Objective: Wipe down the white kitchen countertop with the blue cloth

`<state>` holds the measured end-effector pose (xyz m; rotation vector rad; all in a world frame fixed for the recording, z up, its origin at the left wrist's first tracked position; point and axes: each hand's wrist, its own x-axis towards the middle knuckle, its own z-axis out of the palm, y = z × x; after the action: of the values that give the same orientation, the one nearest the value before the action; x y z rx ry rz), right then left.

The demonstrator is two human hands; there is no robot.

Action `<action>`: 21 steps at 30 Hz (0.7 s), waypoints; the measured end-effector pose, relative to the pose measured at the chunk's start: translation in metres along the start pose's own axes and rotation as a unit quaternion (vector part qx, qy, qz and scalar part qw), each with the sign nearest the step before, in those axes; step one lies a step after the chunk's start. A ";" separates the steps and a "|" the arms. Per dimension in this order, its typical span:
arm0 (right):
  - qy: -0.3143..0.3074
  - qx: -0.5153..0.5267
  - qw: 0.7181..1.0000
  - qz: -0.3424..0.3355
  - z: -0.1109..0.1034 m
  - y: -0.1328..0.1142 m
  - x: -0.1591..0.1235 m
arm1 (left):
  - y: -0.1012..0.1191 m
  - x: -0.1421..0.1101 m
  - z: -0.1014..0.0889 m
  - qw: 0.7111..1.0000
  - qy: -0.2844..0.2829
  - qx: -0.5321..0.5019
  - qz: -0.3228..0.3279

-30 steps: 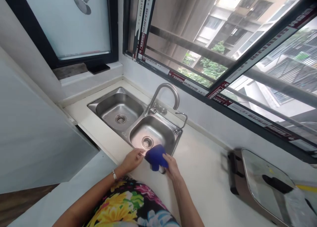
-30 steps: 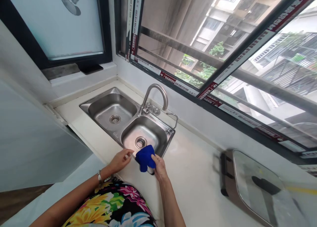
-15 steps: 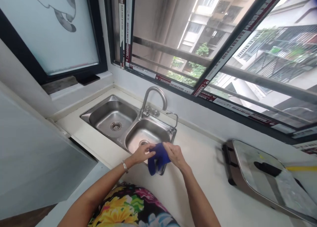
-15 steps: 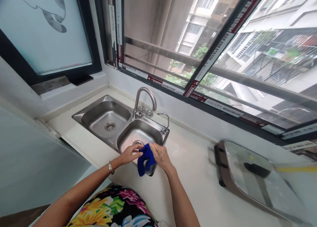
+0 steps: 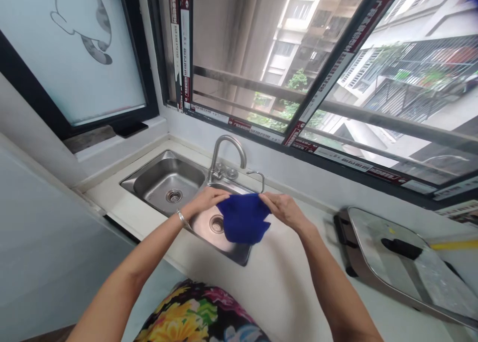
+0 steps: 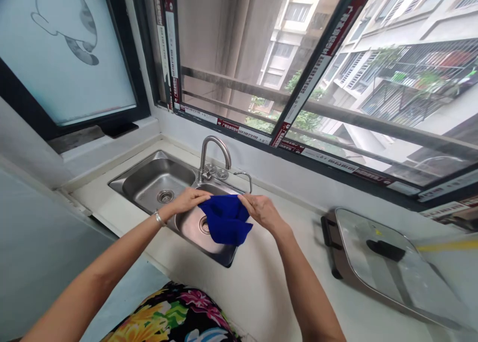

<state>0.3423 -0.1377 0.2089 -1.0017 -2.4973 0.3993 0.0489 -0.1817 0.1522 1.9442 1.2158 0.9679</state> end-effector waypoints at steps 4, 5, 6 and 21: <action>0.102 -0.013 0.994 -0.022 0.004 -0.011 -0.012 | 0.014 -0.004 0.004 0.999 0.002 0.036 0.017; 0.129 0.011 0.992 -0.006 0.015 -0.014 -0.014 | 0.011 -0.010 0.015 1.000 0.011 0.026 0.004; 0.141 0.042 0.989 0.016 0.026 -0.016 -0.016 | 0.006 -0.015 0.027 0.999 0.025 0.010 -0.017; 0.046 0.111 0.986 0.112 0.076 -0.021 -0.021 | -0.032 -0.027 0.053 0.992 0.043 -0.069 -0.100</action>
<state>0.3072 -0.1750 0.1460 -1.1814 -2.2080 0.6680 0.0714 -0.2015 0.0914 1.6534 1.3269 1.0118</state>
